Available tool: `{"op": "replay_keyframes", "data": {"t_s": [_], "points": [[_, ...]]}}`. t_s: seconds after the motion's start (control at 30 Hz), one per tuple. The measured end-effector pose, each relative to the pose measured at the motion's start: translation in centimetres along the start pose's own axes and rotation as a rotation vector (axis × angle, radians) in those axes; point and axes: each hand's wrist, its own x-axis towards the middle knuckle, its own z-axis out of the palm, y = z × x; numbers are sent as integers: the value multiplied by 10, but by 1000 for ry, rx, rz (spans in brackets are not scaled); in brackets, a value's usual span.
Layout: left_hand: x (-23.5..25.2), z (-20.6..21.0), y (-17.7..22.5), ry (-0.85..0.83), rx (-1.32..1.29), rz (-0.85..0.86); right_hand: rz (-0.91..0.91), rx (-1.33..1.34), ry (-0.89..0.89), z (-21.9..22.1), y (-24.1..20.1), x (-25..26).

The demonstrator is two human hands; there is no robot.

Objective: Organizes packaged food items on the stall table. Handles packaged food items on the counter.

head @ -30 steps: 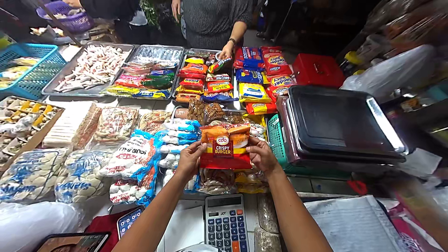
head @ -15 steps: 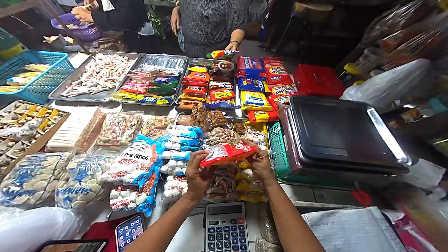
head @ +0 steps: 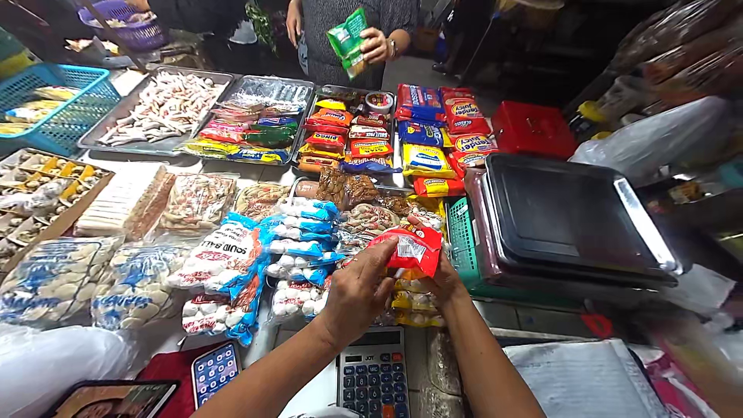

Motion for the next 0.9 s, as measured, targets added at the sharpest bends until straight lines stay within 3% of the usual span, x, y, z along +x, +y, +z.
{"op": "replay_keyframes", "data": {"t_s": [0.13,0.27,0.33,0.4,0.57,0.67,0.77,0.9], "points": [[0,-5,-6,21,209,7,-68,20,-118,-22,7,7],[-17,-4,-33,36,8,-49,-110,73,-31,-14,0,3],[-27,-3,-43,29,-52,-50,-112,156,-111,-15,-3,6],[-34,-2,-53,22,-87,-18,-87,203,-55,-12,-4,11],[-49,2,-78,-19,-138,81,198,-272,94,-2,-7,11],[-57,-6,-88,-195,-183,79,216,-402,167,7,-5,11],[-58,-17,-89,-346,-264,-2,122,-412,165,1,0,12],[-49,-13,-74,-243,-75,-232,56,-384,71,-2,3,13]]}}
